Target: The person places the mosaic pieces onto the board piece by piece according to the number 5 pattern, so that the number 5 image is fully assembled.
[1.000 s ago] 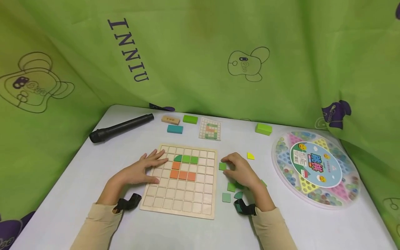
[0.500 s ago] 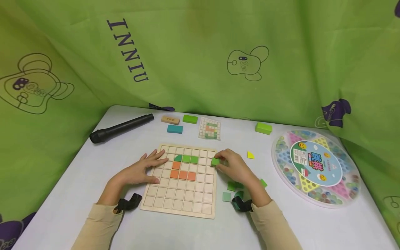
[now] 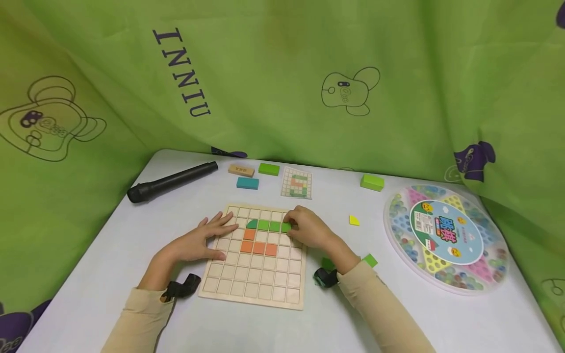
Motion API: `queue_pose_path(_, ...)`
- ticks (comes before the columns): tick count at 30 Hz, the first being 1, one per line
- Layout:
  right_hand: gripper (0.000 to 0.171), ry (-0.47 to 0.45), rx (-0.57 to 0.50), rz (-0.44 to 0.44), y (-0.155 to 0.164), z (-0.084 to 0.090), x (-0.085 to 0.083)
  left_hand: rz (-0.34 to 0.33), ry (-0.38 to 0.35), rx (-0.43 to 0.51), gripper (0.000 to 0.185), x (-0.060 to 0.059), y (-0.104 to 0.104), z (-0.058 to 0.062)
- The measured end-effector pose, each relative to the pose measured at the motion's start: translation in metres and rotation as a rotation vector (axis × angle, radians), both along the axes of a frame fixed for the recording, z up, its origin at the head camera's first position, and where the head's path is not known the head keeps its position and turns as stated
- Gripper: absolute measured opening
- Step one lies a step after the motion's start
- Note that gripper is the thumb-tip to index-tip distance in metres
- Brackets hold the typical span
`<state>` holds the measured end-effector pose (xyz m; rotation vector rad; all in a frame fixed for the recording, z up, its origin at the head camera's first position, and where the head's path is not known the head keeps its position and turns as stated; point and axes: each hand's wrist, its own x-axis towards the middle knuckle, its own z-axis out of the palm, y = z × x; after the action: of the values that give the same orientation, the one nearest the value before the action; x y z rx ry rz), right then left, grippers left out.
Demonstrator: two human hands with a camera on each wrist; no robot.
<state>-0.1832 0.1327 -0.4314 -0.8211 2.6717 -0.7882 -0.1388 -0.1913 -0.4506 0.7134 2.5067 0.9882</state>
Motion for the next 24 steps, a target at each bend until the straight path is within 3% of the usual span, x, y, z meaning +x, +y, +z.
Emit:
queue_pose_path(5,0.028,0.003,-0.011,-0.005,0.002,0.001,0.002,0.003,0.003,-0.006,0.078,0.0,0.001,-0.001)
queue_pose_path(10,0.038,0.003,-0.09,-0.082,0.022,0.007,0.007,-0.002,-0.003,-0.012,0.079,0.001,0.002,-0.001)
queue_pose_path(17,0.042,0.045,-0.163,-0.217,0.076,0.014,0.006,0.001,-0.003,-0.009,0.078,0.001,0.003,0.0)
queue_pose_path(24,0.044,-0.03,-0.133,-0.366,0.129,0.006,0.004,0.001,-0.004,-0.008,0.078,0.0,0.001,0.0)
